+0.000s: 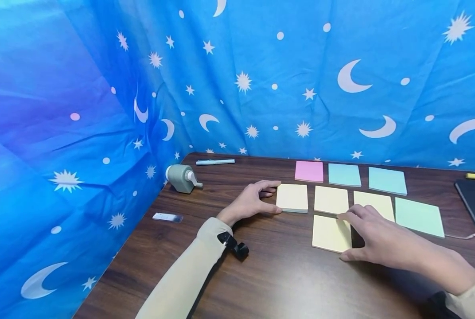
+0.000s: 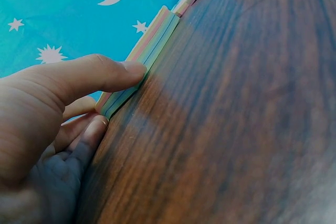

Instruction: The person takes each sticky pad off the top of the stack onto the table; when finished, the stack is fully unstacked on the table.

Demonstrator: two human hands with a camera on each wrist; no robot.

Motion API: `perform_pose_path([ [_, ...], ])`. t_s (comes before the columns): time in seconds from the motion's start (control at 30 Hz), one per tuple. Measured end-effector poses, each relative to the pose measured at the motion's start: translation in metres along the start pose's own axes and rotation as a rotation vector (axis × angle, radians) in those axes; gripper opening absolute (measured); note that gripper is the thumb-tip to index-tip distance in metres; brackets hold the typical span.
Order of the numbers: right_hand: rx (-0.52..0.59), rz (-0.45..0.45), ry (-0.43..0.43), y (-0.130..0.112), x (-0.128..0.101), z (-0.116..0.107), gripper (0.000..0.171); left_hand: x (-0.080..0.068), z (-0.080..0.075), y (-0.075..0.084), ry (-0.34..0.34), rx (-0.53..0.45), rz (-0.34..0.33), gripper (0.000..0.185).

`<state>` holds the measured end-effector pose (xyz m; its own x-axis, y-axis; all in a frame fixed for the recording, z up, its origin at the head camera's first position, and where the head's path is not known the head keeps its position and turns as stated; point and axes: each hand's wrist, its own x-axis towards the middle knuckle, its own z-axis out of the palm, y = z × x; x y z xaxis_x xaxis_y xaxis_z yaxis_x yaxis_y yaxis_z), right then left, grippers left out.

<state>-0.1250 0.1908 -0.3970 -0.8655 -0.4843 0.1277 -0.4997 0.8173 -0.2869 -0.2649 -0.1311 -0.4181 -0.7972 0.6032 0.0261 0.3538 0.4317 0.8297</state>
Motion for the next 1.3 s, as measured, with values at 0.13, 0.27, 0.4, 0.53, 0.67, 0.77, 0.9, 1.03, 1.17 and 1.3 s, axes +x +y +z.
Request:
perform_pose_path([
  [0.13,-0.009,-0.033,0.015,-0.002,0.003,-0.003,0.083,0.0,0.0,0.001,0.003,0.003,-0.002,0.075],
  [0.27,-0.017,-0.086,0.051,-0.005,0.011,-0.01,0.079,0.0,0.0,0.0,0.01,-0.002,-0.001,0.075],
  [0.4,-0.011,-0.133,0.079,-0.008,0.026,-0.017,0.075,0.0,0.0,-0.001,0.015,-0.008,-0.002,0.074],
  [0.53,0.047,-0.12,0.057,-0.011,0.047,-0.022,0.071,0.0,0.0,-0.001,0.019,-0.007,-0.005,0.074],
  [0.67,0.105,-0.095,0.038,-0.013,0.067,-0.022,0.071,0.0,0.001,-0.002,0.016,-0.003,-0.01,0.075],
  [0.77,0.133,-0.081,0.014,-0.013,0.079,-0.021,0.077,0.001,0.001,-0.002,0.014,-0.003,-0.012,0.075],
  [0.9,0.139,-0.055,-0.028,-0.011,0.096,-0.018,0.084,0.001,0.0,-0.001,0.016,-0.01,-0.009,0.075],
  [1.03,0.138,-0.015,-0.077,-0.008,0.108,-0.014,0.092,0.001,0.0,-0.001,0.015,-0.011,-0.005,0.074],
  [1.17,0.13,0.008,-0.115,-0.006,0.115,-0.009,0.096,0.0,0.0,-0.001,0.014,-0.008,-0.006,0.074],
  [1.3,0.116,0.029,-0.136,-0.005,0.119,-0.006,0.095,0.0,0.0,-0.001,0.015,-0.003,-0.002,0.074],
])
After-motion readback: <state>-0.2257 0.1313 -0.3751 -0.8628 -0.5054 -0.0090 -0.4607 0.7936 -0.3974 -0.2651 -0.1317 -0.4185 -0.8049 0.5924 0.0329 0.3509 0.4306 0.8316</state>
